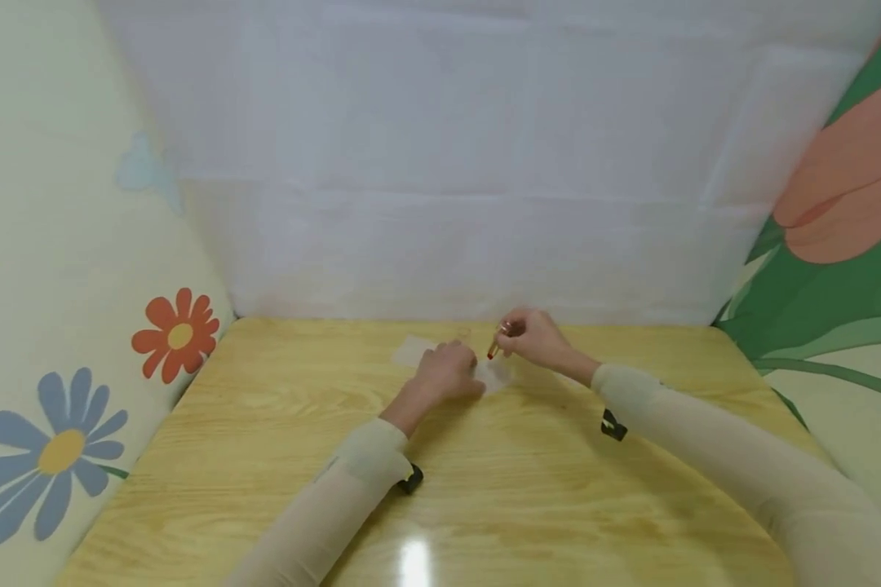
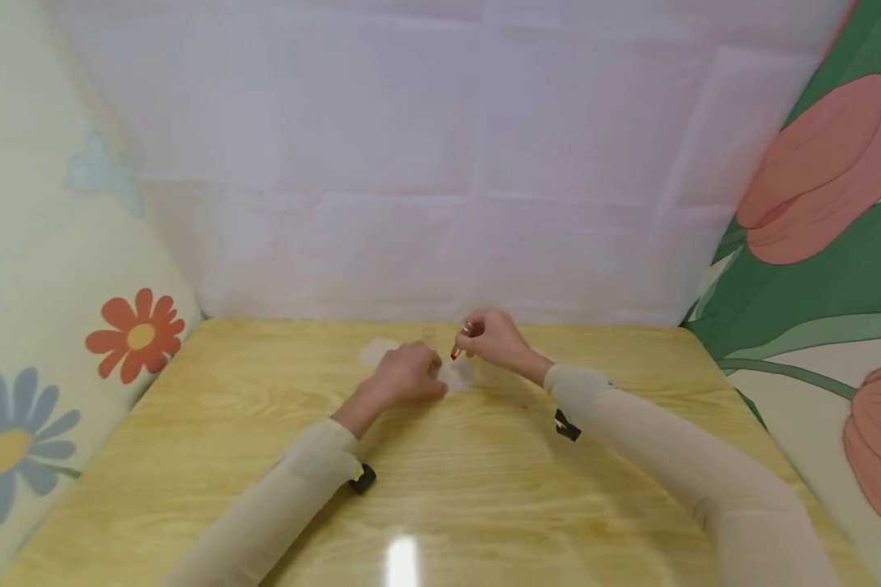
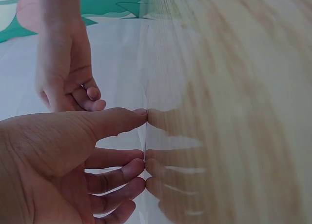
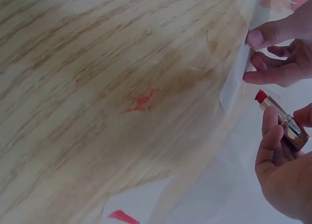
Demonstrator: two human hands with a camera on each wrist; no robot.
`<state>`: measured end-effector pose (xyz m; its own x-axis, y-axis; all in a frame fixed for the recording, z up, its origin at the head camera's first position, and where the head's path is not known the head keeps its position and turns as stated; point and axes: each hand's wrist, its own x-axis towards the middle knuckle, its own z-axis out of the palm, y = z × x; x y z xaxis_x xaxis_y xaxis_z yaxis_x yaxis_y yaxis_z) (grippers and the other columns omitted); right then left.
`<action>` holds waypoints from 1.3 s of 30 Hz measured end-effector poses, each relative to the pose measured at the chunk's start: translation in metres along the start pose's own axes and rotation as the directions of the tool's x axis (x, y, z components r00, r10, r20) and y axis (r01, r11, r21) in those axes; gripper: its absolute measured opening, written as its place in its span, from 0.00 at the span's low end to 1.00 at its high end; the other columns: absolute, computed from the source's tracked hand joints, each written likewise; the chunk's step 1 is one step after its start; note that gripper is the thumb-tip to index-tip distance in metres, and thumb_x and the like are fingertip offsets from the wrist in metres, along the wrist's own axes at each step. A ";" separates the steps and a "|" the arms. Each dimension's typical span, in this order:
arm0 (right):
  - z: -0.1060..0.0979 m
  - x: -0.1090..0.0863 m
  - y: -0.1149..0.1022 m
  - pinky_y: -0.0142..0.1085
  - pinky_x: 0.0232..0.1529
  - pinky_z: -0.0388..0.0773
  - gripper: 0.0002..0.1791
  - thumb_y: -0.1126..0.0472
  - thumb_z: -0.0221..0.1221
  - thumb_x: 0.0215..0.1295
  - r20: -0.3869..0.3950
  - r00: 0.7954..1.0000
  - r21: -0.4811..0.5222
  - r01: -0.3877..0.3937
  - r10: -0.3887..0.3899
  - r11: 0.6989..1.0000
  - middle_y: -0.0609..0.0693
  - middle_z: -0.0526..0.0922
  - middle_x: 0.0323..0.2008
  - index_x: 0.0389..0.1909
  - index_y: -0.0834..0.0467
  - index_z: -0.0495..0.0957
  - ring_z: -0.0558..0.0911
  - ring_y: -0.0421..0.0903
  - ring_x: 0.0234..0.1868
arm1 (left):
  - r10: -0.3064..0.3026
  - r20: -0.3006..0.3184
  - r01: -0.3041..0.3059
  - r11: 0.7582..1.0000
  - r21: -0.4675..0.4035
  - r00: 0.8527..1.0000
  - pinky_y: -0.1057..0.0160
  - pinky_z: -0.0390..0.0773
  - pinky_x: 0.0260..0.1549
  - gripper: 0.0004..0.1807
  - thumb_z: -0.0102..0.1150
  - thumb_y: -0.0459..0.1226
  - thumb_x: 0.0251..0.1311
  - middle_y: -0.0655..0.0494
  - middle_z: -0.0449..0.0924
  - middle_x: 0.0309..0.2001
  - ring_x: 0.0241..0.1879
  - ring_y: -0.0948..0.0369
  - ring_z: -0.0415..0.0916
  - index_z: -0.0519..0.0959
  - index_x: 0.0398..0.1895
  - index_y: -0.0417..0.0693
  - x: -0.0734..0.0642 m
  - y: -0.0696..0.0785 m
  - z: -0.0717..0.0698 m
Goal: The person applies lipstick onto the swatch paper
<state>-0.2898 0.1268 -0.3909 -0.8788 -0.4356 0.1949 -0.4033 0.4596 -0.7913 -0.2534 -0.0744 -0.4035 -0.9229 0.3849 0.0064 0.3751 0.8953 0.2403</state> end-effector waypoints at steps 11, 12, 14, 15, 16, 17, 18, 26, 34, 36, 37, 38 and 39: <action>0.012 0.000 0.012 0.37 0.30 0.80 0.03 0.71 0.63 0.61 -0.002 1.000 -0.066 -0.014 0.013 0.998 0.49 0.84 0.29 0.34 0.61 0.83 0.83 0.47 0.29 | -0.026 -0.007 0.027 1.000 0.010 1.000 0.42 0.75 0.44 0.16 0.74 0.47 0.53 0.55 0.74 0.30 0.34 0.52 0.75 0.77 0.21 0.50 0.000 0.013 0.005; 0.013 0.000 0.012 0.37 0.31 0.80 0.03 0.70 0.63 0.61 -0.009 1.000 -0.088 -0.001 0.001 0.996 0.49 0.84 0.29 0.33 0.61 0.83 0.82 0.46 0.29 | -0.029 -0.011 0.029 1.000 0.012 1.000 0.42 0.75 0.44 0.17 0.74 0.47 0.53 0.55 0.74 0.30 0.34 0.52 0.75 0.77 0.21 0.50 0.000 0.013 0.005; 0.016 0.002 0.013 0.36 0.32 0.80 0.03 0.70 0.63 0.59 -0.011 1.000 -0.136 0.027 -0.029 0.990 0.48 0.84 0.29 0.33 0.60 0.83 0.81 0.44 0.30 | -0.035 -0.010 0.036 0.999 0.012 0.999 0.42 0.75 0.44 0.17 0.74 0.48 0.53 0.55 0.74 0.30 0.34 0.52 0.75 0.77 0.21 0.50 0.000 0.013 0.004; 0.017 0.003 0.013 0.36 0.33 0.79 0.03 0.70 0.63 0.58 -0.011 0.999 -0.158 0.043 -0.046 0.986 0.48 0.84 0.30 0.32 0.60 0.83 0.81 0.43 0.30 | -0.039 -0.008 0.039 0.999 0.013 0.999 0.42 0.75 0.44 0.17 0.74 0.48 0.54 0.55 0.74 0.30 0.34 0.52 0.75 0.77 0.20 0.50 0.000 0.013 0.004; 0.018 0.003 0.013 0.36 0.33 0.79 0.04 0.70 0.63 0.58 -0.009 0.998 -0.179 0.061 -0.064 0.982 0.48 0.83 0.29 0.32 0.59 0.83 0.80 0.42 0.31 | -0.040 -0.007 0.040 0.999 0.013 0.999 0.42 0.75 0.44 0.17 0.74 0.48 0.54 0.55 0.74 0.30 0.34 0.52 0.75 0.77 0.20 0.51 0.000 0.013 0.005; 0.018 0.003 0.013 0.35 0.33 0.78 0.04 0.70 0.63 0.57 -0.007 0.997 -0.196 0.076 -0.079 0.978 0.48 0.83 0.29 0.31 0.59 0.83 0.80 0.42 0.31 | -0.040 -0.007 0.040 0.999 0.015 0.999 0.42 0.75 0.44 0.17 0.74 0.48 0.54 0.55 0.74 0.30 0.35 0.52 0.75 0.77 0.20 0.51 0.000 0.012 0.005; 0.019 0.003 0.013 0.35 0.33 0.77 0.04 0.70 0.62 0.57 -0.006 0.996 -0.207 0.089 -0.092 0.974 0.48 0.83 0.29 0.31 0.58 0.83 0.79 0.42 0.31 | -0.039 -0.008 0.039 0.999 0.016 0.999 0.42 0.75 0.44 0.17 0.74 0.48 0.54 0.55 0.74 0.31 0.35 0.52 0.75 0.77 0.20 0.51 0.000 0.012 0.005; 0.024 0.003 0.010 0.35 0.33 0.76 0.05 0.70 0.62 0.55 -0.017 0.992 -0.217 0.122 -0.129 0.968 0.49 0.84 0.30 0.29 0.57 0.81 0.78 0.42 0.31 | -0.041 -0.007 0.041 0.999 0.009 0.999 0.44 0.76 0.41 0.18 0.75 0.48 0.54 0.55 0.74 0.31 0.33 0.53 0.74 0.77 0.20 0.51 -0.002 0.011 0.005; 0.025 0.004 0.009 0.36 0.33 0.77 0.04 0.70 0.62 0.58 0.001 0.992 -0.205 0.121 -0.124 0.971 0.47 0.83 0.29 0.31 0.58 0.82 0.79 0.42 0.31 | -0.052 0.002 0.052 0.998 0.020 0.999 0.46 0.77 0.37 0.17 0.74 0.49 0.55 0.55 0.73 0.30 0.32 0.54 0.73 0.77 0.21 0.51 -0.003 0.009 0.002; 0.024 0.005 0.009 0.36 0.33 0.77 0.04 0.69 0.62 0.59 0.007 0.992 -0.200 0.122 -0.123 0.972 0.46 0.83 0.30 0.31 0.57 0.82 0.79 0.42 0.31 | -0.055 -0.003 0.055 0.998 0.028 0.999 0.47 0.77 0.37 0.17 0.75 0.49 0.55 0.55 0.73 0.31 0.32 0.54 0.73 0.78 0.22 0.51 -0.003 0.008 0.000; 0.024 0.005 0.008 0.36 0.33 0.77 0.04 0.69 0.62 0.59 0.010 0.992 -0.201 0.123 -0.124 0.972 0.46 0.83 0.30 0.30 0.57 0.82 0.79 0.42 0.30 | -0.056 -0.003 0.056 0.998 0.030 0.998 0.47 0.77 0.37 0.17 0.75 0.49 0.55 0.55 0.74 0.31 0.32 0.54 0.74 0.78 0.22 0.51 -0.003 0.007 -0.001; 0.024 0.005 0.008 0.36 0.33 0.77 0.04 0.69 0.62 0.59 0.013 0.992 -0.202 0.124 -0.124 0.972 0.46 0.83 0.30 0.30 0.57 0.82 0.79 0.42 0.30 | -0.057 -0.002 0.057 0.998 0.029 0.998 0.47 0.78 0.36 0.17 0.75 0.49 0.55 0.55 0.74 0.31 0.32 0.54 0.74 0.78 0.22 0.51 -0.003 0.008 -0.001; 0.024 0.004 0.008 0.36 0.33 0.77 0.04 0.69 0.62 0.60 0.018 0.992 -0.204 0.125 -0.124 0.971 0.45 0.83 0.30 0.30 0.56 0.82 0.80 0.42 0.30 | -0.059 -0.001 0.059 0.998 0.031 0.998 0.47 0.78 0.36 0.17 0.75 0.49 0.55 0.55 0.74 0.31 0.32 0.54 0.74 0.78 0.22 0.51 -0.003 0.008 -0.001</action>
<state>-0.2908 0.1103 -0.4101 -0.8175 -0.5026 0.2812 -0.5533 0.5499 -0.6256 -0.2481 -0.0688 -0.4005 -0.9435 0.3312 -0.0071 0.3224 0.9230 0.2102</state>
